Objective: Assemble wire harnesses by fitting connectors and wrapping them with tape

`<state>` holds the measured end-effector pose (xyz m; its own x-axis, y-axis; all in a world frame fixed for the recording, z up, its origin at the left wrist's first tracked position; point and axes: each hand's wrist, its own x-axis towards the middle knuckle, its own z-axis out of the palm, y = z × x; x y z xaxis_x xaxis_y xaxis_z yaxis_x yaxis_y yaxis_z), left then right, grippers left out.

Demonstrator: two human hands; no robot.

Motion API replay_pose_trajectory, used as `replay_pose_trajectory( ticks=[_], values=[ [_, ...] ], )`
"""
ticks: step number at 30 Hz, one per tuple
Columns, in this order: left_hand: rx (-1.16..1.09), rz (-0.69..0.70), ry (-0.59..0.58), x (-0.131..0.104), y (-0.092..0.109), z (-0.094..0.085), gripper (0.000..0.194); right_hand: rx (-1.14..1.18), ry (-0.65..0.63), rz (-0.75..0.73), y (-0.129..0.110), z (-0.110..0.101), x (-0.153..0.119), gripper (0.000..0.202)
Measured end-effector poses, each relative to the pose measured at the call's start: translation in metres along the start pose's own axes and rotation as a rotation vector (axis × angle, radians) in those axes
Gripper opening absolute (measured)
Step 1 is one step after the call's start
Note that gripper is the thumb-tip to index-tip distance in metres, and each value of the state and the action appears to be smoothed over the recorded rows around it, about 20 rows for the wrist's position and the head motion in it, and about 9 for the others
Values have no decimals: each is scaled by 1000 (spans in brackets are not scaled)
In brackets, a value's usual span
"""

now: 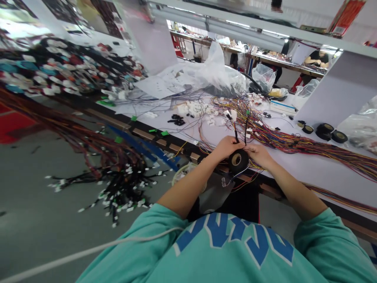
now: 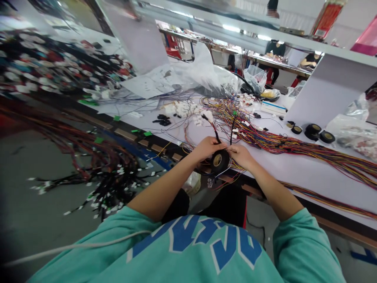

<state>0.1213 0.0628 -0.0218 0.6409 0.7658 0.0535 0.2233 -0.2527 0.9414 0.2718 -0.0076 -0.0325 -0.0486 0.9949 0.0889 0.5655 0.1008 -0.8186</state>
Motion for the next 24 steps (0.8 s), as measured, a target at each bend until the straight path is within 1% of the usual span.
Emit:
replay_pose_trajectory(
  ticks=[2,4,6,7,8,9,11,13,14,16,17,18,19,21,23,24],
  values=[
    [-1,-36,-3,3,0,-2,35,-304,77,-159,-9,-3,-7,24],
    [-31,-59,-16,6,0,-3,33,-593,97,-415,-21,-5,-16,34],
    [-107,-87,-39,8,0,-4,32,-814,6,-675,-33,-5,-26,30],
    [-161,-109,-63,8,1,-4,30,-899,-58,-768,-39,-5,-30,28],
    [-221,-138,-94,8,1,-5,27,-968,-110,-824,-43,-6,-35,28],
    [-280,-169,-124,8,2,-5,25,-1016,-146,-844,-46,-7,-40,28],
    [-366,-218,-166,6,3,-6,24,-1038,-158,-794,-48,-12,-48,24],
    [-376,-207,-162,2,5,-6,22,-977,-111,-649,-45,-19,-53,22],
    [-341,-173,-150,-1,5,-6,21,-940,-83,-553,-43,-24,-53,27],
    [-182,-72,-118,-7,7,-5,20,-885,-46,-359,-36,-31,-49,37],
    [-73,-15,-92,-10,8,-4,20,-867,-43,-284,-32,-34,-44,39],
    [35,42,-61,-12,9,-3,20,-850,-46,-239,-28,-35,-38,38],
    [128,100,-31,-14,10,-2,20,-827,-48,-230,-24,-36,-31,35],
    [264,245,4,-15,11,0,20,-750,-38,-306,-16,-32,-16,32],
    [373,409,-26,-12,15,0,19,-633,1,-416,-10,-25,0,29],
    [433,479,-56,-10,18,0,17,-561,34,-438,-7,-21,6,26]
  ],
)
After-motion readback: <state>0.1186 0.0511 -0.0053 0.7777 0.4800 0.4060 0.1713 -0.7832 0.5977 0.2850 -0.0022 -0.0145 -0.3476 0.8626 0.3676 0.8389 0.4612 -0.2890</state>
